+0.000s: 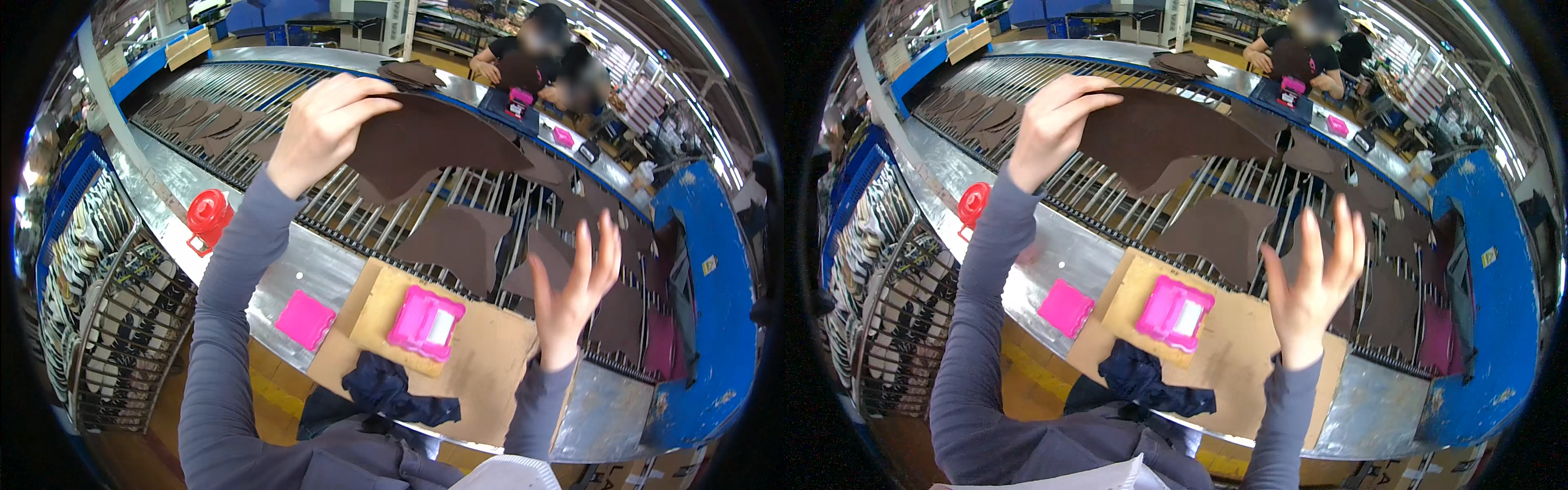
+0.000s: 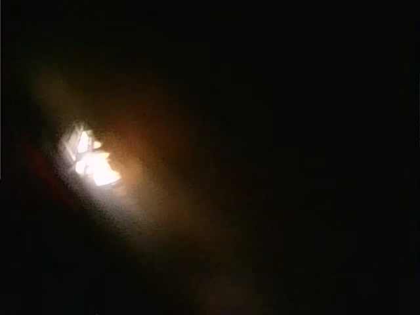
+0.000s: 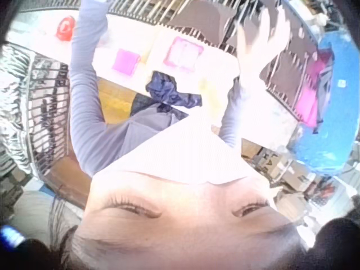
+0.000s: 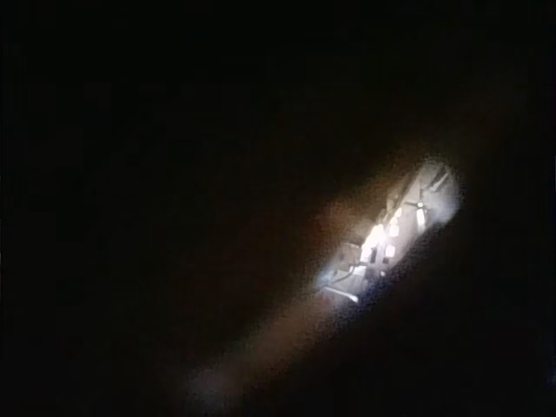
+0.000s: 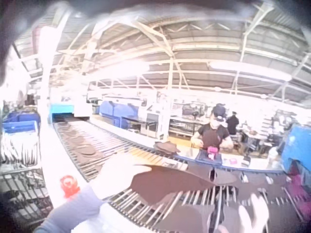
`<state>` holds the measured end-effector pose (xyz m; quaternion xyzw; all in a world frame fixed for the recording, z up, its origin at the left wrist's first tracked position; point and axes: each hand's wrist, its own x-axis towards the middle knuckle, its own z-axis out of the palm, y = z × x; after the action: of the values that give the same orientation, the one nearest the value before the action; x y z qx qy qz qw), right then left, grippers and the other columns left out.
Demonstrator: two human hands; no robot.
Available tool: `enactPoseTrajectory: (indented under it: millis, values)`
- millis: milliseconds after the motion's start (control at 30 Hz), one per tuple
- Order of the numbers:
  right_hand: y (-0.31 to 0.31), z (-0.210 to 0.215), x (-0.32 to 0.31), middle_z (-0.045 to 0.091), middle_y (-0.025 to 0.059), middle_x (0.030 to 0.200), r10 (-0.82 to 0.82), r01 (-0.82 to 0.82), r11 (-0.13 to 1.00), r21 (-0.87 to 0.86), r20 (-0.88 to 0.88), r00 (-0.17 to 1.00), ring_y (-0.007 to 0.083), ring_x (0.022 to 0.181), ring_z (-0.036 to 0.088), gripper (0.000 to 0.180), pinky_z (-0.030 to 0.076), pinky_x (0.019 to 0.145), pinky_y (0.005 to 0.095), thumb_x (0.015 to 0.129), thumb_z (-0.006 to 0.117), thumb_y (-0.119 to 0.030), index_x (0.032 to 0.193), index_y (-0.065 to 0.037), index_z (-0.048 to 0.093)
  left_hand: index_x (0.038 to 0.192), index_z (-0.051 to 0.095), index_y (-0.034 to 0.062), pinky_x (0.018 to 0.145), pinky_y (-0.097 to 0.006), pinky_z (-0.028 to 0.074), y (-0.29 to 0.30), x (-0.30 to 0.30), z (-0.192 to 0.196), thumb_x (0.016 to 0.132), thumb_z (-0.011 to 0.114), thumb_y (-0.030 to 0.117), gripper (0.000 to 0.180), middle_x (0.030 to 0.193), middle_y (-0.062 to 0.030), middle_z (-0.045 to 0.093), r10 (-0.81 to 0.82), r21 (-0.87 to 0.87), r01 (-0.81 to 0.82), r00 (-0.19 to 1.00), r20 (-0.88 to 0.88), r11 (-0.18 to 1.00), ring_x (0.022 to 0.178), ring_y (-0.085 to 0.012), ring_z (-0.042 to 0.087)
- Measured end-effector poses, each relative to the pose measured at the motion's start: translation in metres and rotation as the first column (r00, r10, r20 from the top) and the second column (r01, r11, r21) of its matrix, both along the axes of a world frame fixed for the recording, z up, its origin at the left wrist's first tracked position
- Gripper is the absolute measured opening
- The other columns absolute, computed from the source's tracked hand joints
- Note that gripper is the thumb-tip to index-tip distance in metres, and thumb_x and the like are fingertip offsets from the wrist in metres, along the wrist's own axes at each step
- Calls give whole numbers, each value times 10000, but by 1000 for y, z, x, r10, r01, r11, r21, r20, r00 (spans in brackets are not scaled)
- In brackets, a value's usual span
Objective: The person picks up brown fabric pieces from a conveyor belt, briefly inspects each one, and places it onto a cardboard surface. The person repeats this process for multiple pieces throughout the clip.
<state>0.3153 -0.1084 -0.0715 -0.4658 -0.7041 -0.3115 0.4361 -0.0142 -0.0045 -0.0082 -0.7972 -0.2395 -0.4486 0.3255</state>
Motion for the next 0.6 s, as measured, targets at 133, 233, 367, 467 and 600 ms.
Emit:
enactPoseTrajectory:
  millis: [133, 233, 367, 467, 600]
  values:
    - [-3, 28, -42, 641, 121, 1159, 226, -253, 951, -176, -159, 961, 270, 1045, 611, 567, 471, 909, 372, 755, 746, -78, 1290, -93, 561, 906, 689, 70, 744, -321, 495, -85, 28, 39, 685, 654, 43, 225, 1034, -40, 673, -144, -9, 146, 963, -228, 989, 883, -212, 637]
    - [-7, 6, -44, 689, 106, 907, 347, -533, 799, -279, -510, 787, 160, 782, 655, 274, 510, 752, 264, 856, 632, 19, 1130, 7, 622, 901, 756, 122, 821, -351, 489, -119, 25, 34, 678, 699, 36, 246, 1147, -95, 645, -245, -39, 242, 964, -104, 970, 1015, -256, 612]
    - [-30, -27, -32, 669, 57, 978, 359, -792, 586, -174, -820, 446, 73, 877, 569, 230, 488, 793, 245, 910, 603, 8, 1138, 39, 588, 963, 772, 177, 944, -382, 469, -135, -1, -45, 708, 666, -33, 347, 1245, -155, 604, -123, -461, 201, 973, 194, 864, 1201, -317, 553]
    - [-34, -56, -26, 651, 106, 985, 325, -781, 515, -353, -763, 559, 143, 879, 601, 274, 476, 790, 251, 904, 602, 3, 1175, 22, 567, 973, 730, 24, 803, -313, 520, -162, 8, -110, 788, 615, -96, 248, 1054, -153, 680, 38, -654, 293, 896, 442, 698, 948, -262, 673]
    - [-36, -89, -21, 649, 182, 1024, 382, -656, 544, -524, -542, 749, 316, 916, 650, 343, 508, 786, 337, 868, 631, -7, 1201, 11, 549, 935, 704, -13, 746, -286, 512, -172, 25, -145, 821, 622, -92, 161, 962, -131, 665, 230, -629, 341, 725, 649, 699, 859, -235, 664]
